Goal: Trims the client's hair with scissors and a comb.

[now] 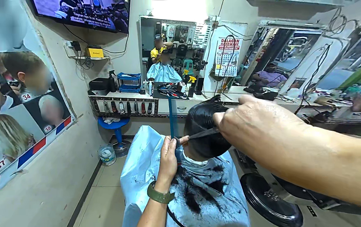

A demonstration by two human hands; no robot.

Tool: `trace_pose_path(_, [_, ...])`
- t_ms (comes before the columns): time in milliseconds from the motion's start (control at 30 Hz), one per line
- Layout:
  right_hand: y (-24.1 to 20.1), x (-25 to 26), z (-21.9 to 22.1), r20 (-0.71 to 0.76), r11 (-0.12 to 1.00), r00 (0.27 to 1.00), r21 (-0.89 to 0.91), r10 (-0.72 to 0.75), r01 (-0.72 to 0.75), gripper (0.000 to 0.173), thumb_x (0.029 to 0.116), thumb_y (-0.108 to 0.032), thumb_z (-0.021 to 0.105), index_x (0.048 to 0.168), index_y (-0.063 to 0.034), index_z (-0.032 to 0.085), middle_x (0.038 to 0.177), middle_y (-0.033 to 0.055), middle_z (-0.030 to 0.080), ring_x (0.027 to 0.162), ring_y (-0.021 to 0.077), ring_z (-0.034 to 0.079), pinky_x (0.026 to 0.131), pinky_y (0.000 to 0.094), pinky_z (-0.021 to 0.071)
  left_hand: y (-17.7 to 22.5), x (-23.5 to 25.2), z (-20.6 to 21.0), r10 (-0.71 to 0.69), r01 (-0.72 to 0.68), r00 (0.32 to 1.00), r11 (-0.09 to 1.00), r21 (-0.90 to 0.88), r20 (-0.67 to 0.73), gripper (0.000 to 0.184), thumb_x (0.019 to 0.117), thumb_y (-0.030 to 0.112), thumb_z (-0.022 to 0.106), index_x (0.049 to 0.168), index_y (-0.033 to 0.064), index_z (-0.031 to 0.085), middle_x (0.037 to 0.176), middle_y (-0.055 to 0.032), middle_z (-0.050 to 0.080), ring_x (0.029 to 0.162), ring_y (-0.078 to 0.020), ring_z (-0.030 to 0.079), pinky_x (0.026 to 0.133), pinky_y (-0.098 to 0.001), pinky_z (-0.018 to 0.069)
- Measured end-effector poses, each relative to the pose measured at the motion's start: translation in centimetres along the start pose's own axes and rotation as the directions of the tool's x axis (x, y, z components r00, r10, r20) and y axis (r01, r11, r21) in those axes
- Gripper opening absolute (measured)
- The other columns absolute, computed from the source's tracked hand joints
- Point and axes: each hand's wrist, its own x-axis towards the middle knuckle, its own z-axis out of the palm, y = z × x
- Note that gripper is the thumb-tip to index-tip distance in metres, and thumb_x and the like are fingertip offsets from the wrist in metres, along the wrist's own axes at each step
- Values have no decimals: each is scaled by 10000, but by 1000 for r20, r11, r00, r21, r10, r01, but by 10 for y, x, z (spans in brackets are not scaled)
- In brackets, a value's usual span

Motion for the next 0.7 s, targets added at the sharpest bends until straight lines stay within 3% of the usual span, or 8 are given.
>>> trace_pose_path(67, [12, 4, 7, -95, 998, 994, 11, -62, 63, 80, 866, -50, 713, 941, -63, 690, 751, 77, 621, 724, 261, 631, 763, 441, 495, 6, 7, -20, 30, -28, 999, 997, 71, -27, 354, 1116, 138, 244, 1225, -68, 510, 1137, -186, 747, 1130, -274, 706, 1039, -432, 535])
trace_pose_path(133, [36, 10, 15, -218, 997, 975, 61, -40, 55, 110, 830, -71, 747, 907, -100, 673, 686, 52, 582, 638, 261, 608, 588, 429, 484, 10, 23, -50, 68, -59, 991, 995, 77, -116, 351, 1119, 149, 261, 1212, -71, 519, 1026, -180, 759, 1024, -275, 735, 977, -446, 570])
trace_pose_path(233, [78, 25, 9, -198, 973, 966, 193, 169, -131, 216, 858, -60, 754, 1021, -125, 628, 638, 80, 545, 561, 319, 601, 435, 486, 463, 18, 49, -92, 29, -34, 956, 999, -11, -292, 295, 1135, 188, 284, 1179, -19, 490, 787, -117, 680, 738, -235, 731, 690, -384, 643])
trace_pose_path(300, [110, 38, 14, -329, 961, 919, 235, 217, -142, 280, 816, 3, 761, 1015, -94, 589, 607, 126, 508, 550, 388, 583, 426, 545, 429, 21, 65, -109, -6, -21, 938, 997, -75, -348, 263, 1140, 203, 292, 1166, 18, 477, 708, -64, 598, 540, -144, 612, 468, -258, 539])
trace_pose_path(367, [128, 43, 3, -371, 964, 911, 252, 178, -86, 283, 812, 37, 724, 1026, -33, 552, 606, 169, 491, 580, 429, 587, 459, 577, 438, 22, 77, -120, -56, 6, 934, 990, -141, -352, 279, 1143, 214, 289, 1154, 25, 494, 684, -45, 549, 459, -90, 494, 395, -198, 427])
trace_pose_path(533, [128, 60, -11, -282, 958, 950, 283, 132, -49, 249, 788, 24, 733, 951, -15, 549, 632, 162, 513, 619, 377, 600, 518, 543, 471, 7, 106, -125, -129, 81, 969, 972, -220, -211, 290, 1141, 242, 255, 1124, 47, 469, 666, -28, 539, 444, -56, 443, 400, -177, 389])
trace_pose_path(633, [103, 68, -23, -213, 963, 968, 257, 133, -76, 276, 765, 17, 764, 975, -6, 585, 645, 175, 535, 648, 411, 623, 528, 579, 478, -7, 117, -113, -108, 87, 988, 980, -181, -112, 288, 1138, 226, 274, 1135, 30, 485, 720, -54, 617, 528, -114, 578, 490, -243, 518])
trace_pose_path(700, [86, 74, -34, -109, 966, 982, 224, 155, -128, 255, 776, 7, 764, 962, -47, 598, 626, 137, 511, 616, 391, 606, 487, 568, 459, -15, 121, -101, -120, 114, 992, 980, -162, -28, 303, 1138, 222, 287, 1198, 17, 502, 858, -108, 694, 703, -219, 711, 657, -380, 633])
